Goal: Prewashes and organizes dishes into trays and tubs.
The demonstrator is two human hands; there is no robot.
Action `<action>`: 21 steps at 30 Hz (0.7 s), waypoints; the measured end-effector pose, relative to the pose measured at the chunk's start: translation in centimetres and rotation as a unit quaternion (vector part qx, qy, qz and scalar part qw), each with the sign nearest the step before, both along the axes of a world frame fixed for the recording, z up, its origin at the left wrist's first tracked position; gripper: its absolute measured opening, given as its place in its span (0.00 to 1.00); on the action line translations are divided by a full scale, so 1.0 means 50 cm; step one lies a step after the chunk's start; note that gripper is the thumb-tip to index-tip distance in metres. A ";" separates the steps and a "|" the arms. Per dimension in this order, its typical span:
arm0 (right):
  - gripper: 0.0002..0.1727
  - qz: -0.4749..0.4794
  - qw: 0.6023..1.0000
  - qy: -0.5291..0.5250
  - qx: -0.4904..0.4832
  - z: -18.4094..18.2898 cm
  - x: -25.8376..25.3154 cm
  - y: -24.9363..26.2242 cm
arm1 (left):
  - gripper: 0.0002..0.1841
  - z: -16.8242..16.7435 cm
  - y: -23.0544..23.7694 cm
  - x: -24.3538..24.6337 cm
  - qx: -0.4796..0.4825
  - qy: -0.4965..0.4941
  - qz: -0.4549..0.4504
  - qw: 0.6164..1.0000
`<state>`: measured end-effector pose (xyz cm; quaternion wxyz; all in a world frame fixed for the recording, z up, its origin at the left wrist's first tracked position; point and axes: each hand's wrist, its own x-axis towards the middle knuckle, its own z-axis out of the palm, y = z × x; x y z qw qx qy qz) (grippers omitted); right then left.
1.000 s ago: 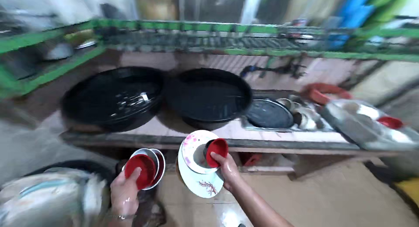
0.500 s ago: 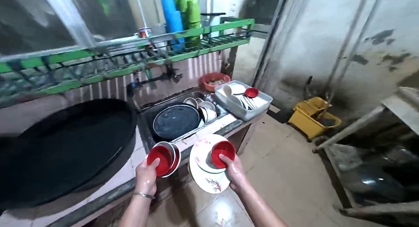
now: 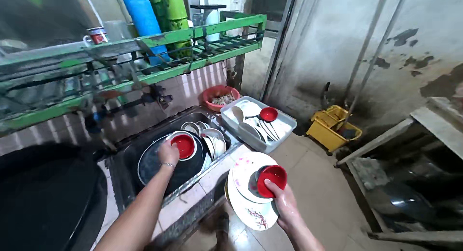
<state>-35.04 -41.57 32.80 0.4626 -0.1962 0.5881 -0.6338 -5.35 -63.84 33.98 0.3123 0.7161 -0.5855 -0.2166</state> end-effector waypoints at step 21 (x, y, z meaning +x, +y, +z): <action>0.27 -0.001 0.993 0.099 0.062 -0.013 0.036 -0.416 | 0.20 -0.315 -0.636 -0.114 -0.062 -0.303 -0.473 0.825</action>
